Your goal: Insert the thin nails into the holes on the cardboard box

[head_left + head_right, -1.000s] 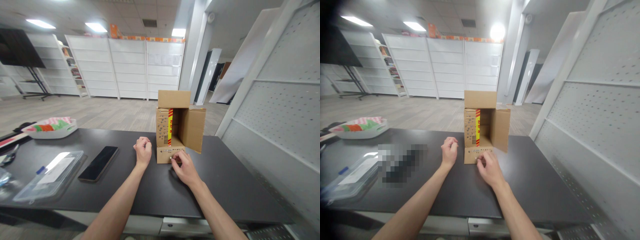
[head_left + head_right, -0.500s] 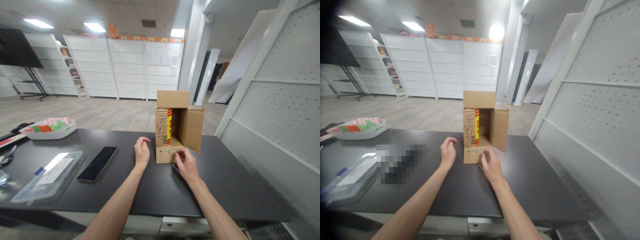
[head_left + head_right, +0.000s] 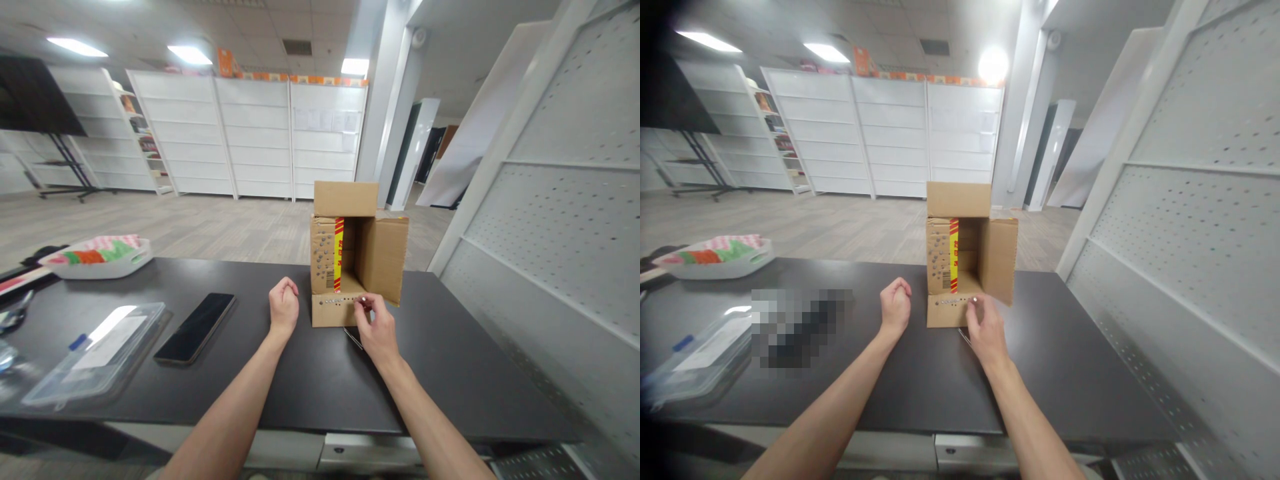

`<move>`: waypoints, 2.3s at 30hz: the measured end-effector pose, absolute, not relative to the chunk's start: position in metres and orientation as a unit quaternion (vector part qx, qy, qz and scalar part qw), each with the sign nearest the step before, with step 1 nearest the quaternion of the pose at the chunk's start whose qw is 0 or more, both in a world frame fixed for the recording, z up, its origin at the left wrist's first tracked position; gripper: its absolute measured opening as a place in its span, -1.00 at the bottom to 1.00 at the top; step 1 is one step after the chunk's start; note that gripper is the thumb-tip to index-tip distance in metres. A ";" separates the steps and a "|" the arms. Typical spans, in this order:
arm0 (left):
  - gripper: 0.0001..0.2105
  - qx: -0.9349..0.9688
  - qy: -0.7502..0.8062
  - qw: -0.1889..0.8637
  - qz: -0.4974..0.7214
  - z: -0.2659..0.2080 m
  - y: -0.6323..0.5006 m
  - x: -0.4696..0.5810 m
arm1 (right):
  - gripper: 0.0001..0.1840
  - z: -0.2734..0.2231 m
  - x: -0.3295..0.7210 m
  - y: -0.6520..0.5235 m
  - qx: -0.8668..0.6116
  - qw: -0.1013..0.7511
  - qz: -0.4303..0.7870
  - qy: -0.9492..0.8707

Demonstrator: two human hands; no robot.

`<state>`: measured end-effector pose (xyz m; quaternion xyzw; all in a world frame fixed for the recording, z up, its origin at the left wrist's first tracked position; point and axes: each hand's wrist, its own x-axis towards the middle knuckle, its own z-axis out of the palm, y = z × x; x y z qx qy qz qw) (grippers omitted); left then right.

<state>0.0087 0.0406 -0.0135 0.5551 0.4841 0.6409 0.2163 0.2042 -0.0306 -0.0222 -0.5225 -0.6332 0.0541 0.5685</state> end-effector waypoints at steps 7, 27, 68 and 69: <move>-0.84 0.554 0.492 0.219 0.634 -0.012 0.039 0.008 | -0.83 -0.022 0.204 -0.030 -0.512 0.582 0.069 -0.627; -0.83 0.573 0.488 0.213 0.623 -0.010 0.037 0.010 | -0.78 -0.025 0.204 -0.024 -0.484 0.577 0.025 -0.657; -0.83 0.570 0.488 0.221 0.622 -0.009 0.036 0.010 | -0.87 -0.023 0.203 -0.021 -0.453 0.577 -0.033 -0.678; -0.83 0.570 0.489 0.222 0.622 -0.009 0.036 0.010 | -0.87 -0.023 0.203 -0.021 -0.453 0.576 -0.032 -0.680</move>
